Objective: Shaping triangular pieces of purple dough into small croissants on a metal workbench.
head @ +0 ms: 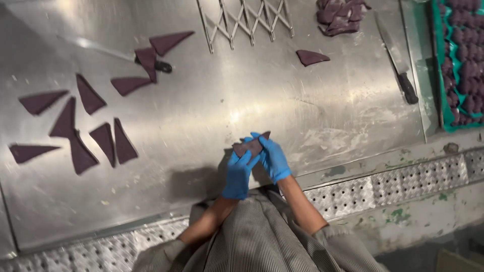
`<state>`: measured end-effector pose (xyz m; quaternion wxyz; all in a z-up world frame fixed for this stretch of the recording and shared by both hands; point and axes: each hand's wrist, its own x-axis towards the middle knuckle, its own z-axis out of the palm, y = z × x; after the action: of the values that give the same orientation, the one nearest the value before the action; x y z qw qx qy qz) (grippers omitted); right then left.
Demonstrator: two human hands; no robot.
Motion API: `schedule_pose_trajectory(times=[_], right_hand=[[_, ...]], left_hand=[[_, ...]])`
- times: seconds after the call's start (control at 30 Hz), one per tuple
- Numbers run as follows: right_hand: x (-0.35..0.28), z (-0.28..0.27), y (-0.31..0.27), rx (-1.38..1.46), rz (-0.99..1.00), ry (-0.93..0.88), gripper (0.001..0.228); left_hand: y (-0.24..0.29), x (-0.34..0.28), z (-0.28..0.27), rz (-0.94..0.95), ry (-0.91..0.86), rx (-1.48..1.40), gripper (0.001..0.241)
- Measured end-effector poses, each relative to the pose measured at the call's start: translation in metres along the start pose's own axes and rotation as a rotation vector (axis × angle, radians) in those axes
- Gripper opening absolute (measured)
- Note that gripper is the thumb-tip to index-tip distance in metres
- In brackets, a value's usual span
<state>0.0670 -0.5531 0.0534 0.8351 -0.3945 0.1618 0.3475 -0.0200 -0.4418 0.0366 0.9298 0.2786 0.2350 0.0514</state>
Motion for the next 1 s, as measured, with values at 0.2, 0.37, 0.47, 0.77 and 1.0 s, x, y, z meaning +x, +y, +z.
schedule_pose_trajectory(times=[0.2, 0.37, 0.47, 0.77, 1.0], right_hand=[[0.071, -0.024, -0.079, -0.365, 0.109, -0.181, 0.047], [0.134, -0.032, -0.092, -0.469, 0.318, -0.438, 0.042], [0.159, -0.035, -0.087, -0.555, 0.394, -0.456, 0.038], [0.178, -0.037, -0.080, -0.736, 0.355, -0.475, 0.037], [0.189, -0.036, -0.065, -0.759, 0.235, -0.427, 0.038]], left_hand=[[-0.118, 0.060, 0.001, 0.059, 0.284, -0.241, 0.045], [-0.163, 0.090, -0.001, 0.172, 0.502, -0.257, 0.050], [-0.192, 0.070, -0.019, 0.207, 0.503, -0.083, 0.052], [-0.109, 0.065, 0.030, 0.583, 0.176, 1.807, 0.084], [-0.108, 0.073, 0.024, 0.448, 0.222, 1.933, 0.090]])
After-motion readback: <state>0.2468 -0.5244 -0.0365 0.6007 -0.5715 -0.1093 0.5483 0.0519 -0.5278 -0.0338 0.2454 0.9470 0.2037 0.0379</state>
